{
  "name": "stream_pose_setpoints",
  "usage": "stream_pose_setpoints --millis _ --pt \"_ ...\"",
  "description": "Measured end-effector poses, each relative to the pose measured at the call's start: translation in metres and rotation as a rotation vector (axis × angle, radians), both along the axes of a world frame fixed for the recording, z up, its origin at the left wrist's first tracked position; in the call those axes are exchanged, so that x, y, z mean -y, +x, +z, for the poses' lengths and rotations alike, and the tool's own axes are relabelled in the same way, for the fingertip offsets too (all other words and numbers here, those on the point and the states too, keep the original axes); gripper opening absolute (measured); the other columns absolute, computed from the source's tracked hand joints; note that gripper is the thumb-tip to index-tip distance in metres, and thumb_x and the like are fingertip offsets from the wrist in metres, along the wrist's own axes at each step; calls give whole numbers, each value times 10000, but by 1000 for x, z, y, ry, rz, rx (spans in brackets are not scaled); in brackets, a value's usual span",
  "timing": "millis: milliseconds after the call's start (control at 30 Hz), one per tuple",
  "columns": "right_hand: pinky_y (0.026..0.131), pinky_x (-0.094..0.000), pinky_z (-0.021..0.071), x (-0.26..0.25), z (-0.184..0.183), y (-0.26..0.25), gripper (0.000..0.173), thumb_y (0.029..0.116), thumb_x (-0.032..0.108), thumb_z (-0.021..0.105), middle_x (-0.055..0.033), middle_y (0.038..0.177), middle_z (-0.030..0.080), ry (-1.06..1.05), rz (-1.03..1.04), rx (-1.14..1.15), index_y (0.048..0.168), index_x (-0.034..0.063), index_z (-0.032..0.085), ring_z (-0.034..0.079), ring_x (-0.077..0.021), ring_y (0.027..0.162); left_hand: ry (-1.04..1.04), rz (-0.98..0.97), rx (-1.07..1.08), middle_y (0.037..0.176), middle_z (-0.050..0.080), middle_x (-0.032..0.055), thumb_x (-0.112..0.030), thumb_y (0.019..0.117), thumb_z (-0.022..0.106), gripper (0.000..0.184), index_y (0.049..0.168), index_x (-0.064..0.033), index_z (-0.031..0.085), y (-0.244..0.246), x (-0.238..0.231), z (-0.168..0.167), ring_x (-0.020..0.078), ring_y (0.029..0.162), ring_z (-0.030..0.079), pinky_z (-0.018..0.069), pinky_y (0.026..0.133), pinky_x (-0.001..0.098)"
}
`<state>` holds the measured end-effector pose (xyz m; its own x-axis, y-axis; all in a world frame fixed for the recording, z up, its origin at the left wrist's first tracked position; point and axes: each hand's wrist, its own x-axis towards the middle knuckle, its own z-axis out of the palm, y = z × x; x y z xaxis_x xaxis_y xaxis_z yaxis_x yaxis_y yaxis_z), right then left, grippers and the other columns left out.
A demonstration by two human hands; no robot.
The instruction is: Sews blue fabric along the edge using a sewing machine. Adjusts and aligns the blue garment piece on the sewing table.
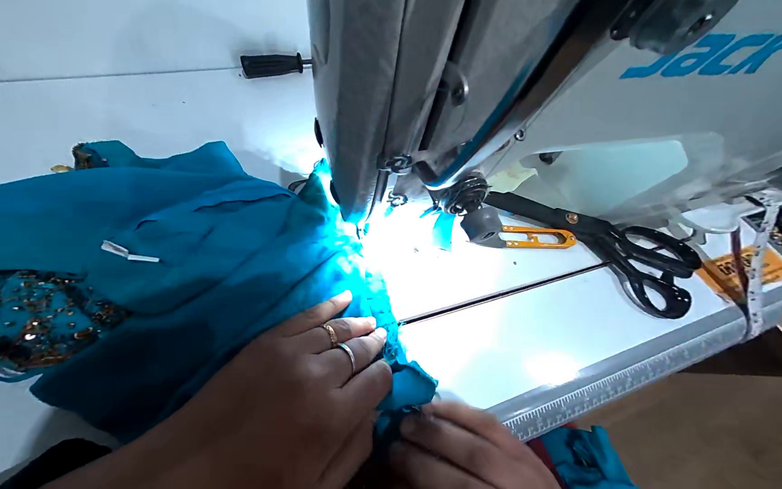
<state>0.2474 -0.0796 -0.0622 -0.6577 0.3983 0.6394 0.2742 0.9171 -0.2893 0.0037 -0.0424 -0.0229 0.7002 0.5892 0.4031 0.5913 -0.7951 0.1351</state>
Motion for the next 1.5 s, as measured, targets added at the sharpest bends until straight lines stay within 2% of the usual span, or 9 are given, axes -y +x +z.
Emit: stream_pose_setpoints --millis 133,367,467,533,600,700,933,1100,1500 --pt "1138 -326 406 -12 -5 11 134 1037 210 581 -38 1202 710 -50 -79 21 1102 125 664 601 -182 1251 3 -7 36 1100 769 11 -273 1020 407 350 1017 -151 735 -1 0 -2 178 1163 689 454 1114 402" --pt "1125 -348 391 -20 4 15 174 1052 105 470 -24 1078 722 47 -26 115 1038 133 641 638 -175 1144 -58 -11 11 1178 748 -16 -287 1061 351 381 1067 -194 720 -1 0 -2 163 1198 661 442 1097 426" --pt "917 -296 452 -27 10 24 239 1069 302 490 -10 936 713 -108 -10 -2 990 144 651 643 -148 970 -33 -19 -17 1197 738 -8 -296 1076 341 393 1091 -191 719 2 1 -2 174 1174 669 450 1079 463" --pt "819 -246 522 -38 19 28 264 1073 319 494 -14 892 704 -216 -68 -106 1022 129 670 662 -104 894 -11 -18 -40 1204 735 2 -300 1079 330 398 1094 -186 711 3 1 -2 181 1163 673 454 1068 462" --pt "875 -213 543 -60 25 28 237 1061 241 480 2 1062 718 -204 -105 -27 1119 134 683 660 -63 1037 -4 -17 -47 1201 737 4 -298 1077 331 403 1101 -183 716 2 2 -2 180 1160 675 457 1069 457" --pt "1050 -322 477 -93 25 18 318 1040 198 465 -28 1316 690 -105 30 212 1217 128 720 578 -164 1308 -8 -25 -53 1187 739 -4 -348 1078 324 424 1093 -181 713 3 2 -2 172 1170 668 446 1077 454" --pt "981 -303 510 -107 21 9 323 1001 163 465 -65 1163 753 30 185 252 1055 73 771 658 -192 1187 29 130 15 1118 732 41 -515 1055 332 555 1095 -134 733 3 -7 5 204 1128 646 466 995 396" --pt "955 -319 513 -112 24 10 307 981 164 459 -60 1094 754 65 196 252 983 77 754 662 -200 1159 -35 303 -161 1389 658 77 -662 1026 168 813 1343 -114 680 5 -16 -2 274 1397 525 358 1170 511" --pt "925 -315 521 -117 27 9 273 964 172 482 -38 1021 750 24 217 254 912 97 740 669 -179 1123 -77 307 -137 1389 660 4 -589 1054 197 680 1362 -209 670 0 -22 -3 226 1374 546 378 1144 526"
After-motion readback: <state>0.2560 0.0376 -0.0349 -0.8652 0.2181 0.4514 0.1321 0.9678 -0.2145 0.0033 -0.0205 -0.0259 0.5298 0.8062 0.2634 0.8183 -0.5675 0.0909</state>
